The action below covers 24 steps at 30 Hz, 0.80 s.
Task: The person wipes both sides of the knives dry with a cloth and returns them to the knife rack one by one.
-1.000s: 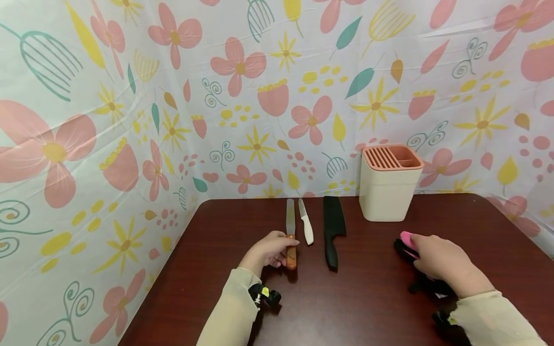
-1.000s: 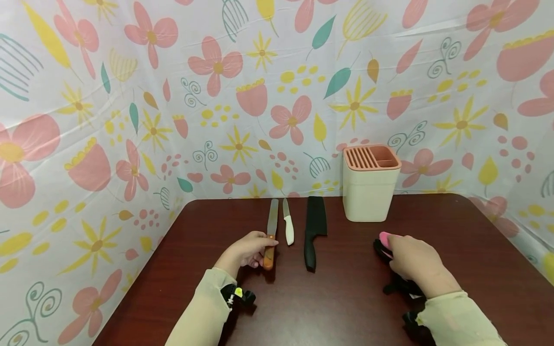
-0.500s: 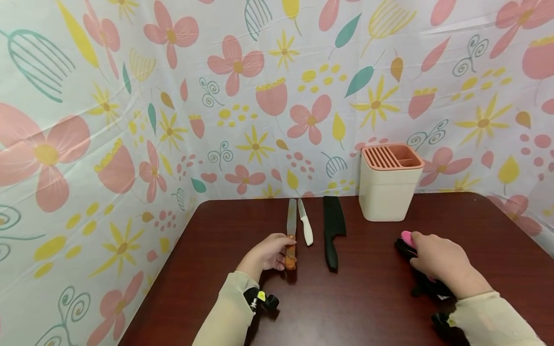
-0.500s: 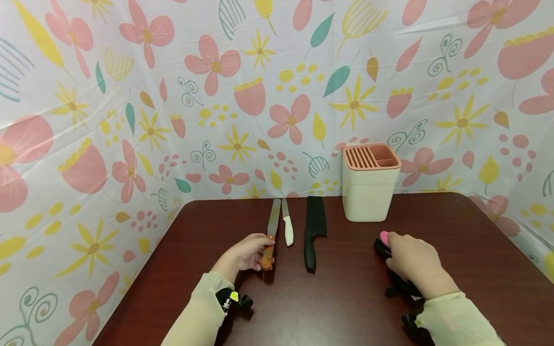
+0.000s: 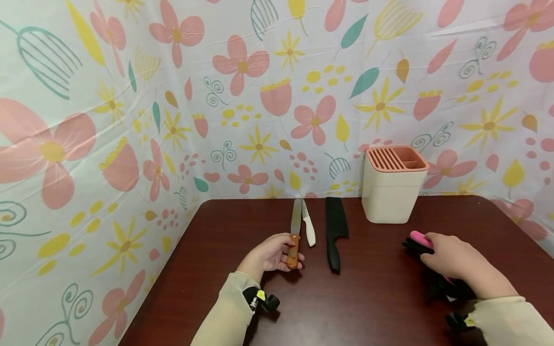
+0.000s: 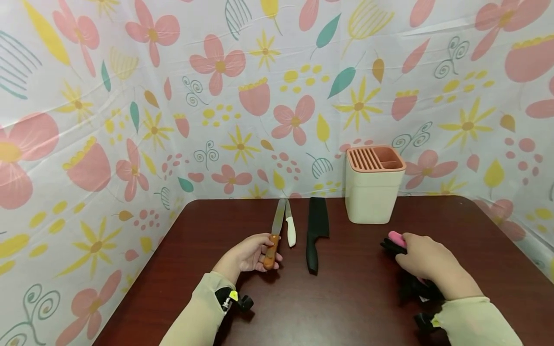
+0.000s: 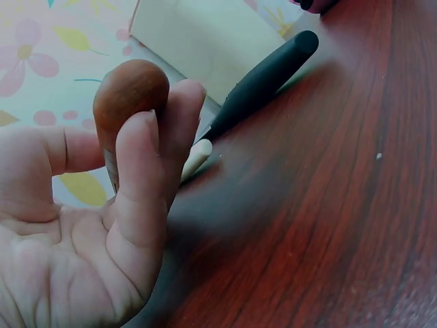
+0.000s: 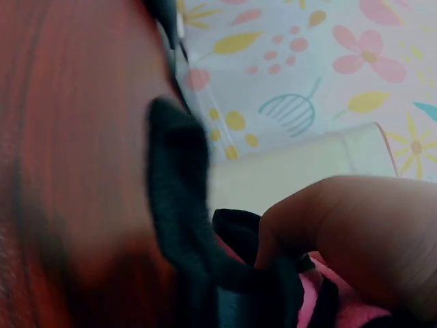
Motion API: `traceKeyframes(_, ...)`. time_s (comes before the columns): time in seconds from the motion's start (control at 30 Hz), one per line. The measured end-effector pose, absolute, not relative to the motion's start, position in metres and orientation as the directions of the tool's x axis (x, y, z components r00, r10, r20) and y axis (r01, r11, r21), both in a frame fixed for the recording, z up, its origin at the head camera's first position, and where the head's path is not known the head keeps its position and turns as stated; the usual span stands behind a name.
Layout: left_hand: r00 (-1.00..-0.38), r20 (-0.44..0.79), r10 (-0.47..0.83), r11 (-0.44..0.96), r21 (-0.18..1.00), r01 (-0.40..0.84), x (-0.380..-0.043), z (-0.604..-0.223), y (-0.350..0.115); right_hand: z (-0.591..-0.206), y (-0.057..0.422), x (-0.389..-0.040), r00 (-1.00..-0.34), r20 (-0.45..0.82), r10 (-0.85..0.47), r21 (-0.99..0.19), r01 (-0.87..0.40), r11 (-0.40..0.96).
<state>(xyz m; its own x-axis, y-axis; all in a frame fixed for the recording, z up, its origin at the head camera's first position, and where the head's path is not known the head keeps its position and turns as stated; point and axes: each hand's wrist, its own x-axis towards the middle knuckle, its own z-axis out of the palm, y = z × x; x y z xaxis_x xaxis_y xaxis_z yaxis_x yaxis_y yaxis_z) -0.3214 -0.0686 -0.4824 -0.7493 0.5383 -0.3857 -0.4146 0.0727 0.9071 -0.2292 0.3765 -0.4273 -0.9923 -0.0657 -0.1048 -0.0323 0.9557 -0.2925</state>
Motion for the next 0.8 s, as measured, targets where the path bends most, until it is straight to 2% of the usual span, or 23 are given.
traceKeyframes(0.27, -0.748, -0.358, 0.559, 0.058, 0.917, -0.396, -0.322, -0.483, -0.069, -0.431, 0.376, -0.231, -0.994, -0.074, -0.085, -0.283, -0.061, 0.957)
traceKeyframes(0.5, -0.755, -0.32, 0.572, 0.042, 0.931, -0.363, -0.324, -0.48, -0.072, -0.425, 0.386, -0.23, -0.994, -0.04, -0.105, -0.369, -0.083, 0.926)
traceKeyframes(0.8, -0.776, -0.274, 0.568, 0.0, 0.943, -0.333, -0.327, -0.47, -0.077, -0.416, 0.385, -0.229, -0.987, 0.062, -0.149, -0.419, -0.161, 0.894)
